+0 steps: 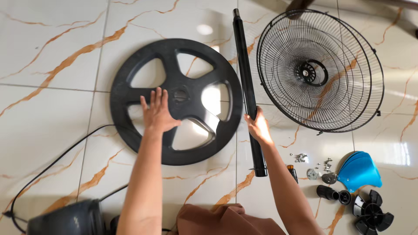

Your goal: The person assembles a standing fan by attaching the base to the pole and securing it with screws. They use a screwdriver to tighten the screws and ensure the base is firmly attached.

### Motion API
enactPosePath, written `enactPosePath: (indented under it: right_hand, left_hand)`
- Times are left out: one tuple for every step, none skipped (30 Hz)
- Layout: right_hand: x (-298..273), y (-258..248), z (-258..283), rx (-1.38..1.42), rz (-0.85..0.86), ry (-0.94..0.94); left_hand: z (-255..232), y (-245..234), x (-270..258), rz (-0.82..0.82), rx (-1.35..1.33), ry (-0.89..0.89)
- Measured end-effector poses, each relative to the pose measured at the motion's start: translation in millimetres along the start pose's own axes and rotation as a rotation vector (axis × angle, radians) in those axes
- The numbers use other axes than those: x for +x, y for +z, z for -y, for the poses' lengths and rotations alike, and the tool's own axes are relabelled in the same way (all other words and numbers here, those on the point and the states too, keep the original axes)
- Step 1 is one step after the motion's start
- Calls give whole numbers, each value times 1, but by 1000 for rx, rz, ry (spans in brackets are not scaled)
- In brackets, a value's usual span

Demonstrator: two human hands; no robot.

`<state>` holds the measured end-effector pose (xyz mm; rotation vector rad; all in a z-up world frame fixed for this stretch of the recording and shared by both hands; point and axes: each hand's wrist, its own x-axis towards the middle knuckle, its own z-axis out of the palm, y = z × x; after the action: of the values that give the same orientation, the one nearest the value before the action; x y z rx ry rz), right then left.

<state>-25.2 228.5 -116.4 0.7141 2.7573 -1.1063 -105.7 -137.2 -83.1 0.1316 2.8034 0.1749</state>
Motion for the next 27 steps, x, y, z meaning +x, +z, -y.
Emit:
enactPosePath:
  right_hand:
    - [3,2,-6,-19,-17,-11]
    - [5,5,-12,-39,-33,-21]
    - [8,7,-16,-59,-47,-35]
    - [10,9,-19,-79,-63,-33]
    - [13,11,-21,-101,-77,-34]
    - [13,15,-22,-123,-91,-36]
    - [13,20,-23,-133,-103,-29]
    - [12,26,-23,-144,-115,-23]
    - [11,32,-23,-156,-126,-17]
    - [8,37,-22,-182,-134,-34]
    - [8,42,-20,-205,-151,-52]
    - [8,45,-17,-228,-168,-71]
    - [7,47,-15,-223,-156,-46]
    - [6,48,-12,-219,-143,-21]
    - [8,46,-8,-216,-135,0]
    - [9,43,-5,-218,-114,6]
    - [6,40,-4,-228,-83,12]
    - [2,35,-5,-238,-53,18]
    - [-4,32,-4,-280,-91,-38]
    - [-11,28,-3,-322,-129,-93]
    - [-17,26,1,-359,-166,-155]
    - [-24,25,7,-385,-185,-223]
    - [-33,23,15,-414,-193,-297]
    - [-44,23,23,-441,-202,-372]
    - [-55,23,35,-454,-191,-470]
    - [-66,24,50,-464,-180,-569]
    - [-82,30,67,-465,-154,-672]
  left_hand:
    - [2,-1,5,3,-9,-3]
    - [3,-2,9,0,-19,3]
    - [4,-2,12,-4,-30,5]
    - [4,-2,16,-8,-41,8]
    - [4,-1,19,1,-35,7]
    - [6,-1,22,10,-30,6]
    - [6,1,23,20,-27,3]
    - [7,2,24,10,-32,7]
    - [8,4,25,1,-39,12]
    - [9,7,23,-8,-46,16]
    - [9,8,23,-24,-64,17]
    - [9,9,23,-41,-81,18]
    - [8,11,22,-59,-100,23]
    - [8,13,20,-68,-118,27]
    - [8,15,19,-82,-140,33]
    - [6,17,18,-96,-161,39]
    - [3,25,11,-173,-224,75]
    - [-1,31,3,-251,-287,111]
    - [-2,36,-5,-331,-345,142]
    - [-7,42,-18,-438,-418,182]
    - [-14,47,-33,-551,-487,218]
    - [-20,50,-47,-664,-555,253]
    - [-25,51,-64,-688,-625,305]
    - [-29,51,-81,-713,-694,357]
    - [-32,53,-103,-739,-762,390]
    - [-35,51,-120,-732,-773,407]
    - [-32,46,-138,-723,-779,410]
